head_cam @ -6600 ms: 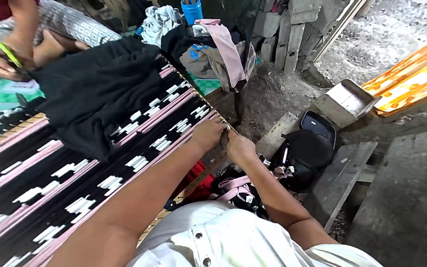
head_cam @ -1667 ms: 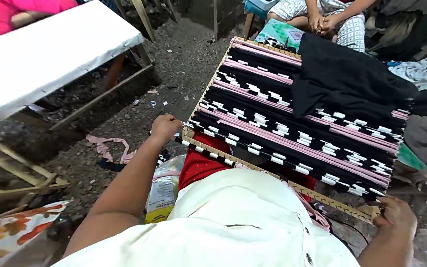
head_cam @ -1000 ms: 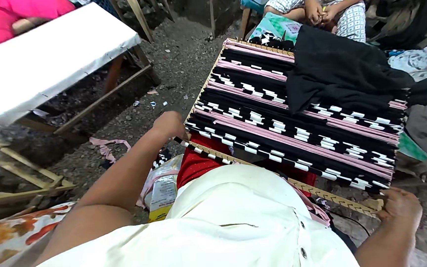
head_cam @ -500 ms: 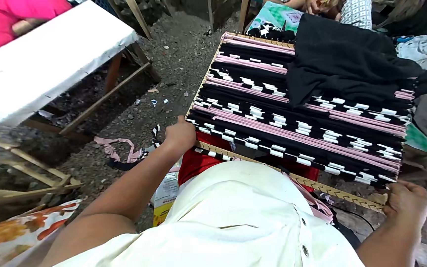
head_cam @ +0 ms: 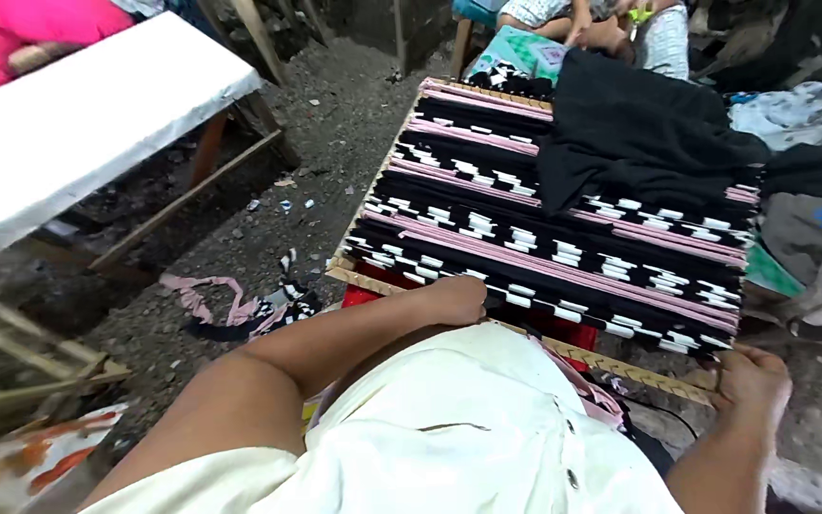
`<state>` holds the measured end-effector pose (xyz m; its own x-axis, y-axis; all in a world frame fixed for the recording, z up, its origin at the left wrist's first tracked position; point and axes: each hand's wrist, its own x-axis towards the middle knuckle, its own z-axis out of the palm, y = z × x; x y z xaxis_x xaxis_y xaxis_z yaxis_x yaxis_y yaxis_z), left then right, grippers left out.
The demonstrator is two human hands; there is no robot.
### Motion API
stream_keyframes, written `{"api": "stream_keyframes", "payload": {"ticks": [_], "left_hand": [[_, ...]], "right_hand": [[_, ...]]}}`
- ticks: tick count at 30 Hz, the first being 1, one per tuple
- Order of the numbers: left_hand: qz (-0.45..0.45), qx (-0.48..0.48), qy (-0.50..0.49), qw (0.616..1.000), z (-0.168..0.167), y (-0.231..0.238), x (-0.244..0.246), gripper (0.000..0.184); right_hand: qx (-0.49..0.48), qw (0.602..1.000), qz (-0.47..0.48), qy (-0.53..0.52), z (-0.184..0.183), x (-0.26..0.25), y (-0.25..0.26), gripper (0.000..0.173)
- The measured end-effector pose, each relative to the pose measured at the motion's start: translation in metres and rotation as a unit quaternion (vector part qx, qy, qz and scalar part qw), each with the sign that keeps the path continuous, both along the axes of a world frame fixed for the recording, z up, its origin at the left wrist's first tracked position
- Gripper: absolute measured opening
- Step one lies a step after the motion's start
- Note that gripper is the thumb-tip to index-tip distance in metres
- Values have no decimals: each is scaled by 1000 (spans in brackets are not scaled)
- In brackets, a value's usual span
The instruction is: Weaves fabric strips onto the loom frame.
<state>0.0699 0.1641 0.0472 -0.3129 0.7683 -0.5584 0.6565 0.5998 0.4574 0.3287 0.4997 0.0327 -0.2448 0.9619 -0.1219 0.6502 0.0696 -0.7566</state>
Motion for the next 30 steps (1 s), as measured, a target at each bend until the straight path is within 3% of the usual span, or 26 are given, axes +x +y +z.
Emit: {"api": "stream_keyframes", "payload": {"ticks": [3,6,8,9,11,14,17,18,20,23,25,27,30], "left_hand": [[-35,63,-48,996,-2,31,-1,27],[-22,70,-126,989,13,62,9,27],[10,58,-183,981,22,80,15,28],[33,65,-206,976,24,88,19,29],[80,98,-249,960,30,101,31,28],[164,182,-326,913,43,117,51,21],[214,246,-335,884,45,122,64,23],[230,254,-339,876,47,122,67,24],[263,267,-359,855,51,121,72,23],[252,284,-352,856,45,120,70,16],[190,242,-308,900,39,118,68,18],[78,160,-290,940,32,118,68,25],[-81,36,-250,964,27,125,76,33]], "right_hand": [[17,999,13,-31,12,4,-3,43],[124,991,12,-48,34,8,-19,57],[220,974,40,23,45,3,-47,51],[212,971,76,82,48,-2,-68,49],[95,965,158,189,48,-20,-112,59],[-89,930,245,259,30,-53,-158,88],[-248,883,261,302,23,-67,-178,92],[-288,871,259,304,27,-65,-177,88],[-349,852,268,284,38,-53,-164,64],[-338,833,377,224,46,-6,-114,29],[-252,858,404,196,50,38,-71,21],[-182,902,342,192,46,74,-29,14],[-144,953,235,128,34,97,17,9]]}}
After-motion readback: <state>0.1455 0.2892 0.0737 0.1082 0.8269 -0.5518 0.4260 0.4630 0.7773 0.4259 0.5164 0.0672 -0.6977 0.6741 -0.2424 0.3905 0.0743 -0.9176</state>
